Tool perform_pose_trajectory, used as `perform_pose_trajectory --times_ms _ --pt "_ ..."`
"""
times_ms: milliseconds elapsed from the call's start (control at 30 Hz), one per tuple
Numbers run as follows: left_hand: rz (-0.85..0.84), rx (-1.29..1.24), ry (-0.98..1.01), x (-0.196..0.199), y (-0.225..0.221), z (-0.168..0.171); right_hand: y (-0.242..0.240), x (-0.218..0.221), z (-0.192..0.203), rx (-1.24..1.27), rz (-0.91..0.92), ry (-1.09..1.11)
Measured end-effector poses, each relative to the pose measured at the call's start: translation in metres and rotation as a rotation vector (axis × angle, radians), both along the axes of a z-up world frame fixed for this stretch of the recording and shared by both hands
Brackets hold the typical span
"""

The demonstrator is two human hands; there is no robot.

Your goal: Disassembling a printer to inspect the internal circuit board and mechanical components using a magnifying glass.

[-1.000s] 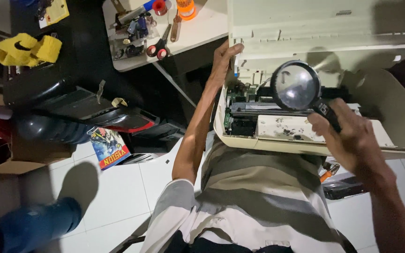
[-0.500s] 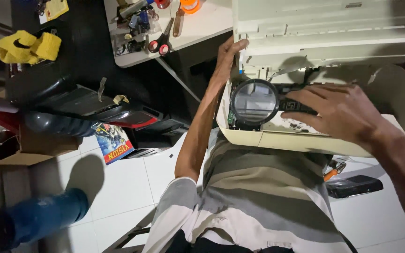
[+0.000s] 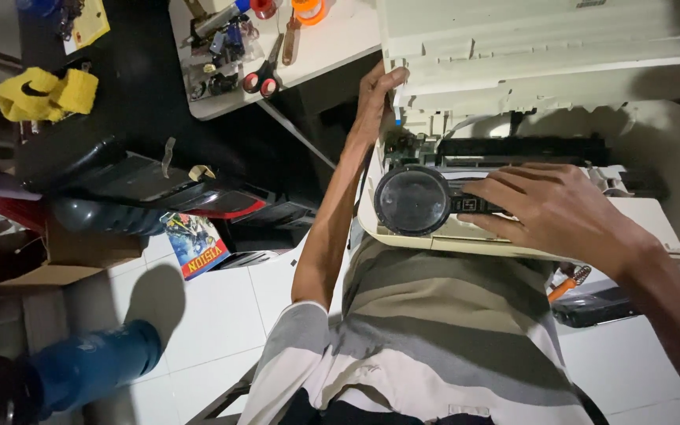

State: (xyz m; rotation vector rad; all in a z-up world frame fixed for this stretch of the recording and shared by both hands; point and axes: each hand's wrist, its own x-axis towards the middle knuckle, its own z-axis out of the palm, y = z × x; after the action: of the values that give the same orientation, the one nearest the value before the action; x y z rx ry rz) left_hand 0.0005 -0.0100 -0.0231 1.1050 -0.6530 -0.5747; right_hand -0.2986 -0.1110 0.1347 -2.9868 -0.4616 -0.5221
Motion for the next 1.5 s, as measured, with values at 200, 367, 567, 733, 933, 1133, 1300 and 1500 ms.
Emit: perform_pose_trajectory --times_ms 200,367,567,733,933,1133,1300,1500 --pt "0.051 0.047 -0.033 0.007 -0.004 -0.011 -0.004 -0.003 -0.009 0.004 -0.001 0.073" --pt "0.029 0.005 -0.002 0.01 -0.007 -0.021 -0.001 -0.005 -0.007 -0.07 -0.02 0.156" --pt "0.047 0.023 -0.033 0.007 -0.005 -0.018 0.008 -0.004 -0.003 0.112 0.017 0.024" --pt "0.035 0.008 -0.041 0.009 -0.004 -0.022 0.009 -0.008 -0.012 0.072 -0.058 0.138" --pt "0.037 -0.026 -0.019 0.011 -0.006 -0.028 0.01 -0.01 -0.01 -0.024 -0.1 0.118" --pt "0.027 -0.023 0.012 -0.001 0.0 -0.007 0.01 -0.006 -0.005 0.174 -0.525 0.532" --pt "0.01 -0.11 0.132 -0.008 -0.001 -0.002 0.005 -0.02 -0.021 0.373 -0.606 0.201" --pt "-0.054 -0.148 0.035 -0.011 0.006 0.003 0.008 -0.033 -0.036 0.355 -0.704 0.142"
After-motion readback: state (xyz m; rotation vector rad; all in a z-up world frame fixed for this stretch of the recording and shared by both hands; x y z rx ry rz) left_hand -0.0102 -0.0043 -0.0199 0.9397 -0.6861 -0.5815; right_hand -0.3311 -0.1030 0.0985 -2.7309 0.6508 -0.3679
